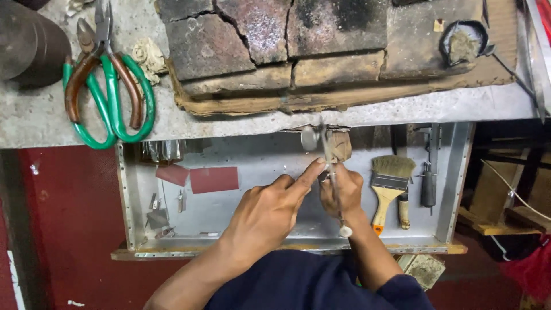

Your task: The person holds a small metal piece with pliers and uses a jeweler's saw to cut or shape it. They then rub the piece against a white polishing wheel attached to a hand tool, repeatedly rotating the piece to treat different surfaces.

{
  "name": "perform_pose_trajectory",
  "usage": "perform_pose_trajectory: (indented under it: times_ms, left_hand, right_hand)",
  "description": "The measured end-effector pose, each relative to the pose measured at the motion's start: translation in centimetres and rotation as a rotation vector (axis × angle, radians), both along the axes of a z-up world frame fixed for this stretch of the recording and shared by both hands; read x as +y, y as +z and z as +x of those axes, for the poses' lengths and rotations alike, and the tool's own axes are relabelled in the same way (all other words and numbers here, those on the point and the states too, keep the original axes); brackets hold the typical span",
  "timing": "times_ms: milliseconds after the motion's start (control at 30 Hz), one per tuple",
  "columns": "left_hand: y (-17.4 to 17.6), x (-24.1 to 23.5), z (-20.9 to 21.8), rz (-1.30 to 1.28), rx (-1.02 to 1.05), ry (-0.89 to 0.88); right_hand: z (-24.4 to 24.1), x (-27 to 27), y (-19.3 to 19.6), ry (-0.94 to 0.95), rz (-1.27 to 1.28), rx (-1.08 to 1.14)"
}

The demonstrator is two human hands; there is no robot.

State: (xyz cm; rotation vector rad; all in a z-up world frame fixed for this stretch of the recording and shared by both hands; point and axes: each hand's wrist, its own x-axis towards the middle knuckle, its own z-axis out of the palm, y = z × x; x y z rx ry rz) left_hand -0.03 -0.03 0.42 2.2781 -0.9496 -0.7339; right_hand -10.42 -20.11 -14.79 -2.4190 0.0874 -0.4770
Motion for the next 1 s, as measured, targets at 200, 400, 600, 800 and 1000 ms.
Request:
perform_pose_trajectory:
  times_ms: [200, 400, 600, 800, 1000]
  left_hand:
    - [-0.4, 0.1, 0.0, -0.081, -0.08, 0.023]
    - [0.2, 0.0, -0.2, -0.004, -0.052, -0.002]
    - [-0.7, 0.1, -0.3, -0.029, -0.067, 0.012]
    - [-0.2, 0.0, -0.3, 0.012, -0.065, -0.009]
    - [-0.2, 0.1, -0.2, 0.011, -0.066, -0.007]
  right_hand:
    - [-6.1, 1.1, 0.2, -0.102, 0.07, 0.225]
    - [-0.3, 0.4, 1.2, 0.021, 0.039, -0.017]
    - [-5.0, 0.7, -0.6, -0.055, 0.078, 0.15]
    - [-2.4, 0.5, 1.3, -0.043, 0.097, 0.173]
    - [-2.9, 0.5, -1.8, 0.005, -0.138, -0.066]
